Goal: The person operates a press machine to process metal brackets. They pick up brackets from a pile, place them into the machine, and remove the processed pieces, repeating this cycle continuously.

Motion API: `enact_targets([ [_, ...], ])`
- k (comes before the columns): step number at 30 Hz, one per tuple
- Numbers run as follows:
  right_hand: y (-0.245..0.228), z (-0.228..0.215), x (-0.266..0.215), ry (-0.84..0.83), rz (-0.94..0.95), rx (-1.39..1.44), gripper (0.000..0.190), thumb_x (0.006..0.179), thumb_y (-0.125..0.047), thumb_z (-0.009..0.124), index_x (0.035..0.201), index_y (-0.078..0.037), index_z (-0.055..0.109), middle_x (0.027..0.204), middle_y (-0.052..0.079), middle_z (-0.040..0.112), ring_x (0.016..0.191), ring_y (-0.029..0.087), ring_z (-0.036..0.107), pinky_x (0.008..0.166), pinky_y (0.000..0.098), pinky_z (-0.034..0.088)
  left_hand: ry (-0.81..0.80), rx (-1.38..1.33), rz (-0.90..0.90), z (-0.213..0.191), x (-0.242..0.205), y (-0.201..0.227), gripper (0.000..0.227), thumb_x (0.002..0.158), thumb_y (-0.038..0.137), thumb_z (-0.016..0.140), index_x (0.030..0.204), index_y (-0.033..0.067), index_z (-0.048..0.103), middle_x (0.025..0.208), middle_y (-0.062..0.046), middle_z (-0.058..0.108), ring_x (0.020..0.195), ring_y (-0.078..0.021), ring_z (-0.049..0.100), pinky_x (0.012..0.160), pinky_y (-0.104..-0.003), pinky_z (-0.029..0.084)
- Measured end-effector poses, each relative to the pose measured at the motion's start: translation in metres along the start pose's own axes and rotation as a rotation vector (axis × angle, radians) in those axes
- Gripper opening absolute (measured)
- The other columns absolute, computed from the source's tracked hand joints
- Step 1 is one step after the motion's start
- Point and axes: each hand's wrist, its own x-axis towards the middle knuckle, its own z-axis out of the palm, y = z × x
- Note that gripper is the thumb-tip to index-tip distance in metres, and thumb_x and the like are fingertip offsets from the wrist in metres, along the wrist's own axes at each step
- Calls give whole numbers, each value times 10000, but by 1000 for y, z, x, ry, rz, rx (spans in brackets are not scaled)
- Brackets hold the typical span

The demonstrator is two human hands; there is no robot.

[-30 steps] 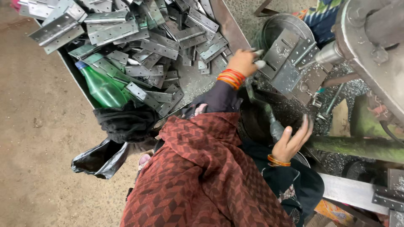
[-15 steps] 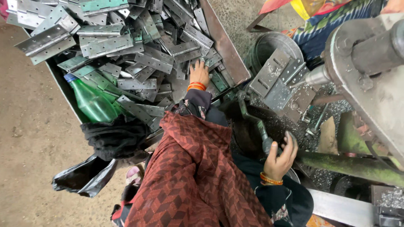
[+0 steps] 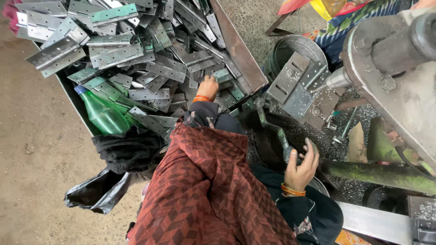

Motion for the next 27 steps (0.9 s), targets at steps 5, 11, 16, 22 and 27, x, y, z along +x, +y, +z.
enact_targets([
  [5,-1,-1,0,-14,-41,-13,454,1014,-150,657,1447,-46,571,1408,159,593,1179,297,618,918,381,531,43,-147,24,-23,-48,-8,150,854,49,627,969,38,722,1037,-171,651,974,-365,643,721,-440,597],
  [11,-1,-2,-1,-24,-50,-62,455,992,-181,676,1424,-65,590,1380,143,613,1181,323,613,969,427,506,261,-399,-261,-54,-42,-9,286,769,8,656,1023,97,751,990,-182,717,954,-399,677,853,-498,573],
  [16,2,0,1,-18,-69,-90,462,969,-199,692,1405,-80,601,1370,143,619,1234,362,593,1038,462,476,170,-698,-601,-112,11,17,343,791,96,727,1126,159,764,1037,-175,766,979,-367,728,883,-433,582],
  [22,4,0,-2,-23,-64,-107,471,940,-193,710,1389,-97,608,1368,136,624,1247,375,586,1036,459,482,142,-1035,-332,-128,63,107,533,700,106,801,1223,102,694,1049,-156,782,978,-272,780,877,-358,593],
  [27,0,-1,0,-24,-58,-116,491,906,-176,714,1380,-101,610,1373,133,618,1247,381,584,1039,460,481,-41,-1070,-451,-106,82,216,662,605,91,854,1239,75,663,1086,-200,729,996,-325,724,885,-362,545],
])
